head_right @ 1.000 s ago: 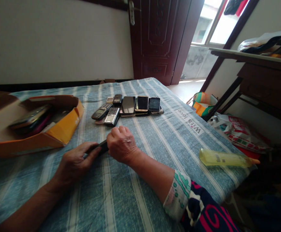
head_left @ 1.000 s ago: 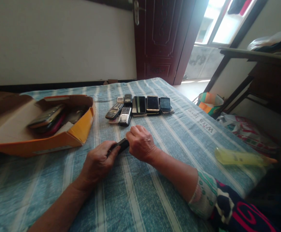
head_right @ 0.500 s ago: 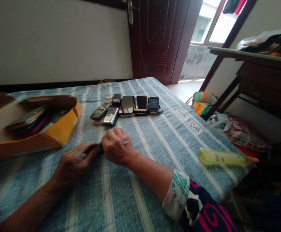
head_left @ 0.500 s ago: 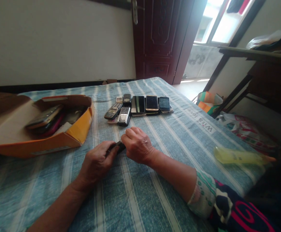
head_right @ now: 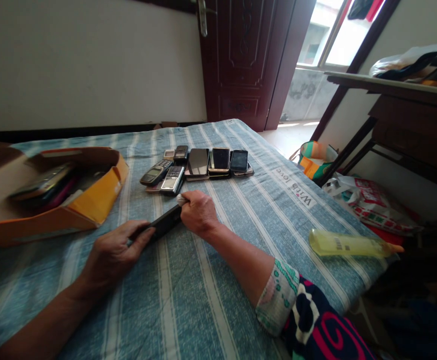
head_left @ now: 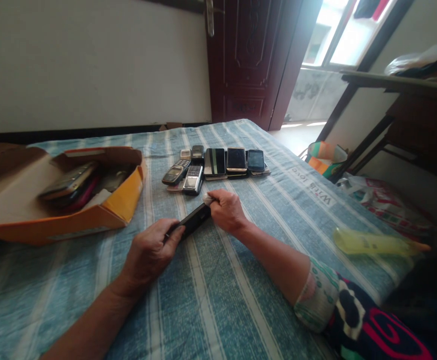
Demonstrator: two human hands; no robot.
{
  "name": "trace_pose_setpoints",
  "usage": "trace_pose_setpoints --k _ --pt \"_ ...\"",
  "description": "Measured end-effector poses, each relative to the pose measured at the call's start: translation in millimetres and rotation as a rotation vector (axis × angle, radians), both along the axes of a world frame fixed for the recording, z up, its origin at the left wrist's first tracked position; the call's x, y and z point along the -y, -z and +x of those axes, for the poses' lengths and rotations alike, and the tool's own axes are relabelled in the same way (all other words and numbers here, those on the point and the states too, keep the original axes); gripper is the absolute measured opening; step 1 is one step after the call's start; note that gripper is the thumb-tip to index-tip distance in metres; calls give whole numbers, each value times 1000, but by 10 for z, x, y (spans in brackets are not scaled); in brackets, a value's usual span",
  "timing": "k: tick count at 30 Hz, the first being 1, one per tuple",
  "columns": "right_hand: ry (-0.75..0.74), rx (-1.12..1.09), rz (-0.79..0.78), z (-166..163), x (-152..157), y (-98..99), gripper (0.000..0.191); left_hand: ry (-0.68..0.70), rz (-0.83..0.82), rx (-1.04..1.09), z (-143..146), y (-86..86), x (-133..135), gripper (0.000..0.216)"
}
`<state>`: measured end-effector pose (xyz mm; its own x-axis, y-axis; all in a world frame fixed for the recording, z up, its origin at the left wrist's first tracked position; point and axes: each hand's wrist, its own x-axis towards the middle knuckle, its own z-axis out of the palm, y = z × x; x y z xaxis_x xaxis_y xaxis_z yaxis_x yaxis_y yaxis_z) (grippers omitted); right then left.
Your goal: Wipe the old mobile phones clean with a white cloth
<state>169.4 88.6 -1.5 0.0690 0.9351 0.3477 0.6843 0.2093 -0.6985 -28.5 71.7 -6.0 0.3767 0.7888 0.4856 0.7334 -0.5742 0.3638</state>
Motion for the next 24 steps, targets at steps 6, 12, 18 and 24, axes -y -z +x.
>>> trace_pose_setpoints --k 6,12,18,24 --pt "-27 -336 60 -15 -33 79 22 1 58 3 -16 71 -6 28" --pt "-73 -480 239 -47 -5 59 18 5 92 17 -30 89 -24 26" --pt "-145 -436 459 -106 66 -63 18 32 95 26 -27 101 -9 26" --pt "-246 -276 563 -152 192 -162 24 55 78 59 -5 47 41 22"
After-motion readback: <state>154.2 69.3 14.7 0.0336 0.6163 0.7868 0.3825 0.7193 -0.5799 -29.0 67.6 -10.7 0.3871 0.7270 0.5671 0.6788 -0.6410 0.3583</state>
